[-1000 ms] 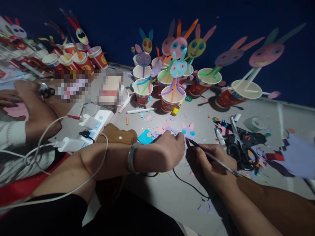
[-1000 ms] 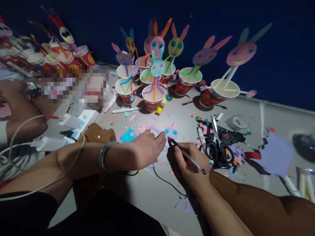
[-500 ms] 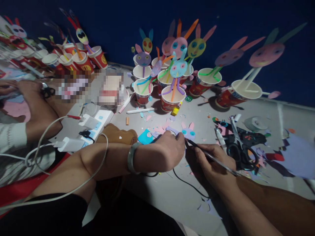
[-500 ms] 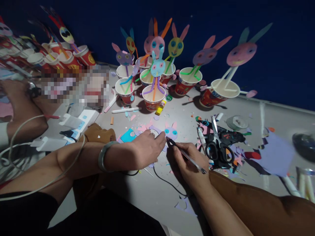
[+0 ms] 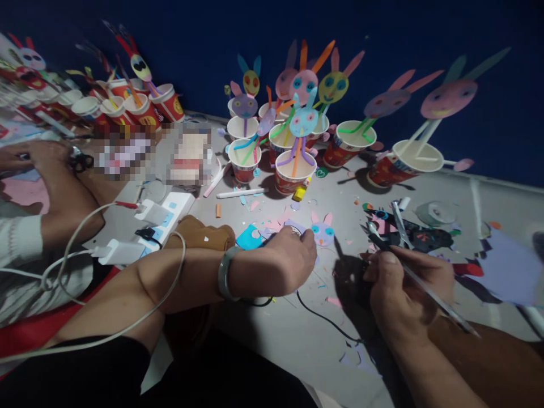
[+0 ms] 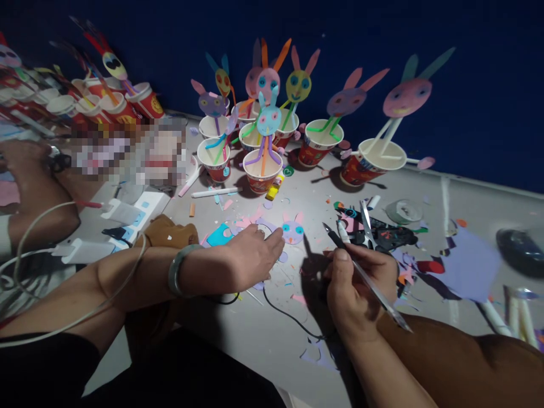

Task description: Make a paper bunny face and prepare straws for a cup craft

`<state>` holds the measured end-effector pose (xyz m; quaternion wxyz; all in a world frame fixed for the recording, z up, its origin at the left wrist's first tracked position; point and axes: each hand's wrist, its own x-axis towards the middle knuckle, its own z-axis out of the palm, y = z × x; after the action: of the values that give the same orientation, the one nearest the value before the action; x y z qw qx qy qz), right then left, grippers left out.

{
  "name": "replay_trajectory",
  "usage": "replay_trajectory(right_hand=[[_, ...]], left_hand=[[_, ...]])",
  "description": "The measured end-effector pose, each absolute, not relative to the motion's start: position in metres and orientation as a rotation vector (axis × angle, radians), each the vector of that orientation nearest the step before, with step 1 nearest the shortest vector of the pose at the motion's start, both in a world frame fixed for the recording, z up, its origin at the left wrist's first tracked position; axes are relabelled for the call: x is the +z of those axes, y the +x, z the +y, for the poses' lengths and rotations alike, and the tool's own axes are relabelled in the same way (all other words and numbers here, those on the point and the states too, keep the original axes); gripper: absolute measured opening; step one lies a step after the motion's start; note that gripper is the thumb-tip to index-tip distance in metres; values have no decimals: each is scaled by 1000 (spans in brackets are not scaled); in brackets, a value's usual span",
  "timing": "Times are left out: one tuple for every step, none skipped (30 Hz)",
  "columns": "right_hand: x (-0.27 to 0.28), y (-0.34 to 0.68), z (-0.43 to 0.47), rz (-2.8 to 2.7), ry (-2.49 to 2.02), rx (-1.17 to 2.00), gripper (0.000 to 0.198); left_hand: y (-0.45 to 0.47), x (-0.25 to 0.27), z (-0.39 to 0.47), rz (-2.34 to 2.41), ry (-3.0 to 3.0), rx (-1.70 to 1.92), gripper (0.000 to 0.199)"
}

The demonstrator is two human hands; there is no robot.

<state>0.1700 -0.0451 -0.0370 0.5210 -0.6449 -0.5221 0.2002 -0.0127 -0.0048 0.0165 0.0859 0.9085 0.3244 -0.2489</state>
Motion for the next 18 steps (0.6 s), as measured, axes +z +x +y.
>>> replay_trajectory(right_hand=[[-36, 169, -45, -1218, -1533, 475, 24], [-35, 168, -44, -1177, -1523, 468, 24], [-35, 167, -44, -1144, -1509, 453, 26], [-34, 166, -44, -1146, -1495, 446, 26], [-35, 165, -44, -1152, -1491, 435, 27], [-35, 165, -44, -1158, -1504, 424, 27], [-37, 166, -45, -1172, -1528, 412, 26], [-38, 167, -45, -1198, -1551, 391, 25], [-40, 169, -46, -1238, -1575, 360, 24], [-42, 171, -46, -1302, -1588, 321, 22], [-44, 174, -46, -1391, -1579, 275, 20], [-46, 177, -45, -1498, -1560, 231, 18], [-48, 180, -44, -1613, -1538, 196, 16], [-51, 182, -42, -1726, -1517, 168, 17], [-53, 184, -40, -1827, -1499, 142, 18], [-54, 186, -39, -1910, -1487, 105, 21], [-56, 188, -37, -1976, -1488, 59, 24], [-57, 189, -36, -2029, -1498, 6, 28]], left_hand=[[-13, 16, -5, 961, 2720, -745, 59], [-13, 16, -5, 957, 2730, -748, 58], [-13, 16, -4, 954, 2737, -750, 58], [-13, 17, -4, 949, 2738, -756, 57], [-13, 19, -4, 946, 2738, -758, 57], [-13, 20, -3, 945, 2733, -760, 57], [-13, 22, -3, 949, 2727, -761, 57], [-13, 24, -2, 950, 2720, -758, 55], [-14, 25, -2, 948, 2720, -742, 53], [-15, 26, -1, 944, 2727, -719, 51], [-16, 26, -1, 934, 2745, -683, 48], [-18, 25, 0, 920, 2767, -638, 45], [-20, 24, 0, 911, 2792, -591, 43], [-22, 22, 1, 903, 2813, -523, 42], [-23, 20, 1, 903, 2817, -476, 41], [-25, 18, 2, 926, 2806, -457, 40], [-26, 17, 3, 950, 2792, -455, 40], [-27, 16, 5, 966, 2782, -452, 41]])
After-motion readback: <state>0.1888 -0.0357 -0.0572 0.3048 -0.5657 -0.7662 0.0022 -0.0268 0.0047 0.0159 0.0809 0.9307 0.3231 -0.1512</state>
